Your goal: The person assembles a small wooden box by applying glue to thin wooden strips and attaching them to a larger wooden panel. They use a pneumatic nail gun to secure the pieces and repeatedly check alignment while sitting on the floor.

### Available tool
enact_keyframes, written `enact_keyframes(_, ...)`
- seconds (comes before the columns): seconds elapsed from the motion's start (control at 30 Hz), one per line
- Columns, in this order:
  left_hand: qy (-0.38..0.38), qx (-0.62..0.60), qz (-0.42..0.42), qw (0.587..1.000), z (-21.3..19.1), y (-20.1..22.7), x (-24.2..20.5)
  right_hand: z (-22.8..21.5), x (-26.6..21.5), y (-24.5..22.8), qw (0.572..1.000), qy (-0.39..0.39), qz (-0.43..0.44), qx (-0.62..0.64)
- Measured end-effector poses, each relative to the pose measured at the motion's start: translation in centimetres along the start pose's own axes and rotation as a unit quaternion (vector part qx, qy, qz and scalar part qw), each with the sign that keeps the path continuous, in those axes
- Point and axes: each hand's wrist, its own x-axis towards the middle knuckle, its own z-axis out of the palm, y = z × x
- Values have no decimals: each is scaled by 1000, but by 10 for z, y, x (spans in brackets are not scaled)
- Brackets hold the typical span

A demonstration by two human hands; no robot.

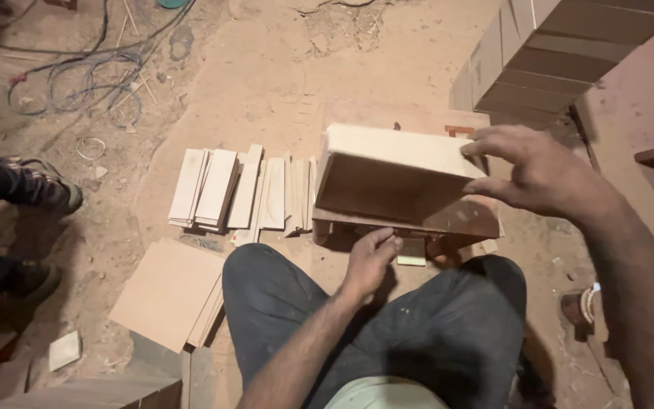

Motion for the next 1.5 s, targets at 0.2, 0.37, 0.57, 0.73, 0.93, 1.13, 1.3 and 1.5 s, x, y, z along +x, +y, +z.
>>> enact_keyframes(0.2,23,53,-105,993,14,36,-29,5,12,-9,999,-35,17,-6)
enact_keyframes(0.37,-38,331,281,900,39,109,-55,17,-7,5,997,31,-13,68)
enact_keyframes(0.57,-91,530,491,685,77,205,-19,85,-38,25,920,144,78,357)
enact_keyframes(0.73,-159,651,360,649,111,235,37,149,-46,26,798,247,46,548)
enact_keyframes(0.93,-167,626,267,714,114,229,43,169,-42,28,879,301,-6,370)
enact_keyframes(1.13,-137,627,231,731,113,223,43,160,-43,23,882,294,-37,367)
enact_keyframes(1.3,-137,620,259,728,117,221,44,152,-43,19,899,277,4,339)
enact_keyframes(1.5,-130,604,260,742,112,219,46,119,-39,12,839,165,82,512)
